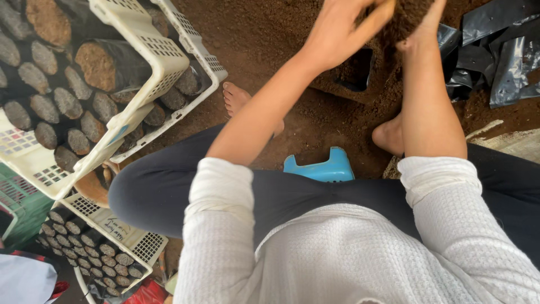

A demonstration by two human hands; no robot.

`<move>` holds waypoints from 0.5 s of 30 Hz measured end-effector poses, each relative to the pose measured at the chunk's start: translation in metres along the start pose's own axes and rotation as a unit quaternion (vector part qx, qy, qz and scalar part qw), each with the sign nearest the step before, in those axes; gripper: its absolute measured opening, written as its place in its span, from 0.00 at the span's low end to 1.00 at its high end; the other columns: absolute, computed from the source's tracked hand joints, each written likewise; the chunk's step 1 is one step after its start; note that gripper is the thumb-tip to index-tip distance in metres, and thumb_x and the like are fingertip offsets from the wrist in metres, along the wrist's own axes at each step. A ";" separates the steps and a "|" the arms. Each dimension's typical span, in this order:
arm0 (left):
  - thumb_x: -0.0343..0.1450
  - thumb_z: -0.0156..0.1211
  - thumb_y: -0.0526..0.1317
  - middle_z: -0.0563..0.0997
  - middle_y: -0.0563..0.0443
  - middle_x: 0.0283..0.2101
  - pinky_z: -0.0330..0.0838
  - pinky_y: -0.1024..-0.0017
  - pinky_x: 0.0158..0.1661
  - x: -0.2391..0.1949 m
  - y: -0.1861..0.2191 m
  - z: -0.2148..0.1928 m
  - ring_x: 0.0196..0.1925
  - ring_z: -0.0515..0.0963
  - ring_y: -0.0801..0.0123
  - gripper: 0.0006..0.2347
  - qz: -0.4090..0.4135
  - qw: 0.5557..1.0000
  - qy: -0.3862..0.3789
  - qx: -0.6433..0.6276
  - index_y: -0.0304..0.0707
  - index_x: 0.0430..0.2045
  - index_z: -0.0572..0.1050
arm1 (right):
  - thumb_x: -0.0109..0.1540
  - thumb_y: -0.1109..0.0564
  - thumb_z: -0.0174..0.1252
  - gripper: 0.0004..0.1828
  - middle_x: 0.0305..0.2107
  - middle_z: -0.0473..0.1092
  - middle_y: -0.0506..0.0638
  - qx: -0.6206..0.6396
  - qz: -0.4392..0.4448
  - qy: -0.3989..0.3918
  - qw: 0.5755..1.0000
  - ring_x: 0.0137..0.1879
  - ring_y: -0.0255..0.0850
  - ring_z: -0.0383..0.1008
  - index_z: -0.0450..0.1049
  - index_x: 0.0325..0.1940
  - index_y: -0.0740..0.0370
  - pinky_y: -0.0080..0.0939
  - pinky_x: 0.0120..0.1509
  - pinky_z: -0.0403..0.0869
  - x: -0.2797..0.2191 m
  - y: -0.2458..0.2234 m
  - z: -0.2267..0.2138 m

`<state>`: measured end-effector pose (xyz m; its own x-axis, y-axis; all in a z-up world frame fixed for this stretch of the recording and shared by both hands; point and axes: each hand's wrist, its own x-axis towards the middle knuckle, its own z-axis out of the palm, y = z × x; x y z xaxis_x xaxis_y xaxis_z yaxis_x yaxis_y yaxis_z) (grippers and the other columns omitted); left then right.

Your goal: The person scoops soil into small black plastic pouches, places a seedling into each pouch, and then adds more soil to fill them. The filled pouches are placed into a white plastic crate.

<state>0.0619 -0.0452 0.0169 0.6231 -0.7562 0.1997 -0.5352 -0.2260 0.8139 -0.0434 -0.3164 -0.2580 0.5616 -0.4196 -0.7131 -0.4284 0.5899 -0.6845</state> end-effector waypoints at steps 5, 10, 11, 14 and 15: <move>0.66 0.69 0.44 0.68 0.51 0.67 0.72 0.53 0.55 -0.033 0.044 -0.051 0.61 0.76 0.48 0.07 0.230 0.938 -0.113 0.233 0.55 0.35 0.83 | 0.51 0.18 0.53 0.61 0.74 0.52 0.55 0.140 -0.050 -0.017 0.989 0.77 0.56 0.53 0.48 0.79 0.50 0.75 0.71 0.62 -0.037 -0.009 -0.026; 0.67 0.54 0.25 0.72 0.57 0.68 0.75 0.60 0.54 -0.042 0.033 -0.031 0.54 0.81 0.54 0.20 0.058 0.962 -0.213 0.159 0.45 0.51 0.81 | 0.63 0.27 0.51 0.51 0.78 0.54 0.57 0.393 -0.027 -0.289 0.873 0.83 0.58 0.54 0.53 0.83 0.56 0.68 0.81 0.62 -0.078 -0.033 -0.002; 0.66 0.53 0.23 0.75 0.58 0.66 0.76 0.62 0.56 -0.045 0.028 -0.025 0.58 0.82 0.56 0.22 0.069 0.974 -0.178 0.126 0.42 0.52 0.80 | 0.65 0.28 0.49 0.49 0.79 0.56 0.57 0.428 -0.021 -0.293 0.855 0.82 0.58 0.56 0.54 0.83 0.57 0.66 0.79 0.63 -0.083 -0.039 0.001; 0.62 0.51 0.23 0.78 0.49 0.62 0.74 0.63 0.59 -0.050 0.015 -0.006 0.59 0.80 0.53 0.23 0.067 0.986 -0.131 0.075 0.37 0.51 0.79 | 0.59 0.25 0.48 0.51 0.74 0.60 0.59 0.419 -0.027 -0.297 0.858 0.81 0.60 0.60 0.58 0.77 0.58 0.66 0.77 0.66 -0.088 -0.045 0.005; 0.63 0.52 0.23 0.78 0.47 0.61 0.74 0.62 0.59 -0.050 0.013 0.001 0.59 0.80 0.52 0.22 0.047 0.990 -0.111 0.076 0.37 0.51 0.79 | 0.60 0.25 0.49 0.50 0.73 0.60 0.57 0.401 -0.048 -0.310 0.861 0.80 0.57 0.60 0.58 0.77 0.57 0.65 0.77 0.66 -0.086 -0.045 0.007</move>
<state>0.0235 -0.0107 0.0173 0.4348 -0.8909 0.1314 -0.6745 -0.2255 0.7030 -0.0676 -0.3020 -0.1648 0.9436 -0.1901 -0.2710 0.1271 0.9639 -0.2339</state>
